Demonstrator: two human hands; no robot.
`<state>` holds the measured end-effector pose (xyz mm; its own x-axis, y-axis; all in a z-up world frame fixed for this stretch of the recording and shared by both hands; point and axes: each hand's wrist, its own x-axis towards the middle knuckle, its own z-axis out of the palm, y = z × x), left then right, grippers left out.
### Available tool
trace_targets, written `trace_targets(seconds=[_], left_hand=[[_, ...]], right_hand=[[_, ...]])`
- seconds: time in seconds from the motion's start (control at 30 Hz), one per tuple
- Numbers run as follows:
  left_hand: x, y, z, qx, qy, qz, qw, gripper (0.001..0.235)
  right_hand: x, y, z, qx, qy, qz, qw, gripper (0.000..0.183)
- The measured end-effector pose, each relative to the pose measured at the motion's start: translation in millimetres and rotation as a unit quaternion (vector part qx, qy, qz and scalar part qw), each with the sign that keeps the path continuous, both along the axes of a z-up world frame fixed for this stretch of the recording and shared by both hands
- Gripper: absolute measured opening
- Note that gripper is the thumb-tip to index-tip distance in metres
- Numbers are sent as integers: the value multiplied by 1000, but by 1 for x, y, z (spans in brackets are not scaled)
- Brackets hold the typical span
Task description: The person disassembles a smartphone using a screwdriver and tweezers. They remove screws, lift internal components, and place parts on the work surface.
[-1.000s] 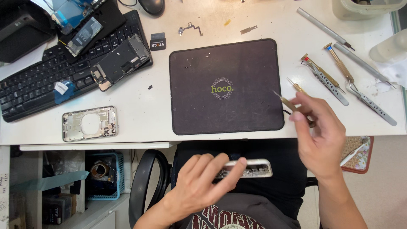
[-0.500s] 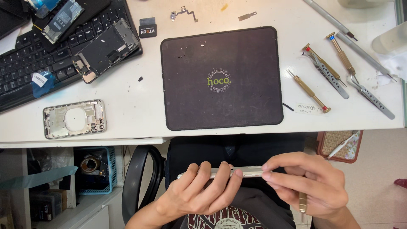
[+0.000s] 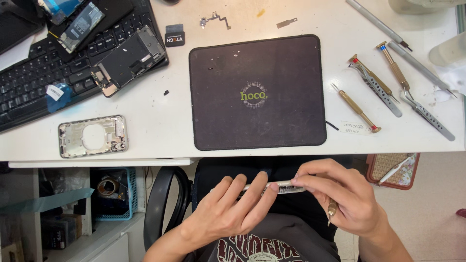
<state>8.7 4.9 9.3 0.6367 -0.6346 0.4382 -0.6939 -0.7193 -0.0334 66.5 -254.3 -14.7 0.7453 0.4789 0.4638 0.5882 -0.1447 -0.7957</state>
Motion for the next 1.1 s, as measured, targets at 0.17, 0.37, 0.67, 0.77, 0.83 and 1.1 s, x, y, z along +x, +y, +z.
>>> trace_targets(seconds=[0.17,0.37,0.67,0.77,0.83,1.1], left_hand=[[17,5,18,-42,54,-8,998,45],[52,19,36,-76,156,-26,985,56],[101,31,36,-138,185,-4,973,74],[108,28,31,-147,235,95,956,79],[101,21,26,-161,251,163,941,80],[84,-26,22,-99,174,341,918,83]], right_hand=[[12,7,13,-22,7,-11,1000,32],[46,7,24,-98,21,-31,994,35],[96,22,46,-135,73,-78,985,28],[99,24,48,-133,131,-174,967,29],[92,24,46,-124,103,-212,964,22],[70,27,34,-217,56,-285,932,22]])
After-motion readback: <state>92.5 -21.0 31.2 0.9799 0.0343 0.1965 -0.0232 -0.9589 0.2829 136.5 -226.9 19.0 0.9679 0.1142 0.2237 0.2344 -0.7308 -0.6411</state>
